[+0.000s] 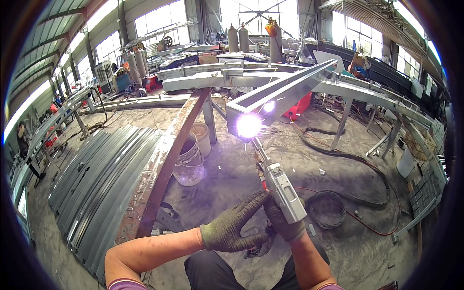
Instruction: The person welds metal frame components using a handheld welding torch, creating bright sparks at the joints. They repeatedly position and align metal bars on a workbench, then weld the intersections to assemble a larger rectangular frame structure.
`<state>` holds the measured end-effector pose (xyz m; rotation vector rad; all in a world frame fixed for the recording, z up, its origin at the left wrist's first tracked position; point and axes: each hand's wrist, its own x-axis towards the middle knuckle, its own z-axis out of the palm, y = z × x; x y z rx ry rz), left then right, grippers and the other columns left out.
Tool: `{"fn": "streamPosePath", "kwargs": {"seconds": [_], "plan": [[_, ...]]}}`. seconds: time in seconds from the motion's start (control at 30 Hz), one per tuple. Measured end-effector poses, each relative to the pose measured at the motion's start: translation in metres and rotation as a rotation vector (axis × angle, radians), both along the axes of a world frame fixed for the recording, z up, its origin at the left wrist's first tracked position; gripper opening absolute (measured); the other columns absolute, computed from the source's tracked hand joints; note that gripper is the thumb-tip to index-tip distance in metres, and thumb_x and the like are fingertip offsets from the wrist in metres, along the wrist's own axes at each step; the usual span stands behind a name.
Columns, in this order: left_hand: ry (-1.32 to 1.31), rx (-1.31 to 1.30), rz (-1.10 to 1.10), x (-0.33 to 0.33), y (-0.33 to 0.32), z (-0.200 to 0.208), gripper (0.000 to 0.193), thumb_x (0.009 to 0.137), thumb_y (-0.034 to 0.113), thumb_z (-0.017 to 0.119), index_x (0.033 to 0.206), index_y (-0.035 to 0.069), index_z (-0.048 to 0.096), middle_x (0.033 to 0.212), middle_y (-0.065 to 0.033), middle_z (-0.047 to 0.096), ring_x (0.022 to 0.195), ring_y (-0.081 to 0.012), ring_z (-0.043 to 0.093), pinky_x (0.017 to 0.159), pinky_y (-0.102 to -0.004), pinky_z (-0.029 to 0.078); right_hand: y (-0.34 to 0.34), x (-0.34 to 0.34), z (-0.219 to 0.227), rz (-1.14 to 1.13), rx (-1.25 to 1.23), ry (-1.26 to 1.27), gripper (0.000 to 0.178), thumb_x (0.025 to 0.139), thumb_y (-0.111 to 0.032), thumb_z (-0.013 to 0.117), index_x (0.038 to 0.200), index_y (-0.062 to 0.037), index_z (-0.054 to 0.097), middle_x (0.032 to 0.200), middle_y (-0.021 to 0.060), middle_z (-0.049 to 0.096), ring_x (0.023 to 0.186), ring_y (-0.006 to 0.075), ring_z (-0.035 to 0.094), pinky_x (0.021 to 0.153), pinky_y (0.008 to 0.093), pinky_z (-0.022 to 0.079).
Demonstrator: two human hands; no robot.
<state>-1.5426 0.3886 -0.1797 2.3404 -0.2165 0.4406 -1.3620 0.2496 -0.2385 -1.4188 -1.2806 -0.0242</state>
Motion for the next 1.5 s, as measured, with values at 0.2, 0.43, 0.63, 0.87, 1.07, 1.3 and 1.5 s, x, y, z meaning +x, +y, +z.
{"fn": "streamPosePath", "kwargs": {"seconds": [0.2,0.43,0.63,0.87,1.07,1.3,1.5], "plan": [[-0.01,-0.012,0.0,0.0,-0.002,0.001,0.104,0.097,0.04,0.081,0.172,-0.002,0.021,0.171,-0.0311,0.035,0.159,-0.044,0.037,0.131,-0.0501,0.032,0.0,-0.002,0.002,0.01,0.001,0.025,0.017,0.098,-0.003,0.073,0.115,-0.0012,0.077,0.097,0.0117,0.074,0.088,0.026,0.074,0.075,0.0379,0.06],[-0.038,0.004,-0.001,-0.001,-0.001,-0.004,0.104,0.097,0.04,0.081,0.172,-0.002,0.021,0.171,-0.0304,0.034,0.16,-0.0442,0.037,0.131,-0.0503,0.031,-0.001,-0.004,0.005,0.025,-0.001,0.04,0.015,0.1,-0.002,0.072,0.114,-0.0016,0.076,0.096,0.0109,0.074,0.086,0.0255,0.073,0.074,0.0374,0.059],[-0.026,-0.027,-0.01,0.0,-0.002,-0.003,0.103,0.097,0.039,0.082,0.171,-0.004,0.023,0.17,-0.0309,0.037,0.158,-0.0444,0.039,0.131,-0.05,0.032,-0.001,-0.006,0.009,0.001,0.023,0.054,0.013,0.1,-0.004,0.074,0.113,-0.001,0.075,0.092,0.0111,0.072,0.081,0.0256,0.072,0.069,0.0374,0.057],[-0.006,-0.013,-0.006,0.0,-0.002,-0.004,0.107,0.095,0.038,0.085,0.171,-0.005,0.022,0.171,-0.0312,0.035,0.159,-0.0413,0.04,0.129,-0.0478,0.035,-0.001,-0.006,0.012,0.0,0.027,-0.011,0.011,0.101,-0.004,0.072,0.111,-0.0012,0.075,0.089,0.0117,0.072,0.079,0.0243,0.072,0.067,0.0372,0.056],[0.001,0.005,0.003,-0.001,-0.002,-0.007,0.106,0.096,0.039,0.084,0.171,-0.005,0.022,0.171,-0.0313,0.036,0.159,-0.0415,0.04,0.129,-0.048,0.035,-0.003,-0.007,0.013,0.003,0.03,0.004,0.012,0.1,-0.002,0.073,0.112,-0.001,0.075,0.09,0.0108,0.072,0.08,0.0244,0.072,0.068,0.037,0.057],[0.009,-0.015,-0.003,0.0,-0.002,-0.008,0.106,0.097,0.044,0.081,0.171,-0.003,0.022,0.17,-0.0323,0.036,0.158,-0.0447,0.039,0.13,-0.0497,0.034,-0.005,-0.01,0.015,0.029,-0.007,0.135,0.011,0.098,-0.001,0.074,0.109,-0.0009,0.075,0.089,0.0094,0.072,0.077,0.0216,0.072,0.067,0.0358,0.057],[0.011,-0.036,-0.006,0.0,-0.002,-0.01,0.106,0.097,0.046,0.08,0.171,-0.002,0.022,0.169,-0.033,0.037,0.157,-0.0466,0.039,0.13,-0.0507,0.033,0.001,-0.007,0.003,-0.021,0.079,0.113,0.005,0.095,0.0,0.077,0.1,-0.0024,0.077,0.078,0.0058,0.07,0.066,0.0165,0.069,0.059,0.0333,0.055]]}}
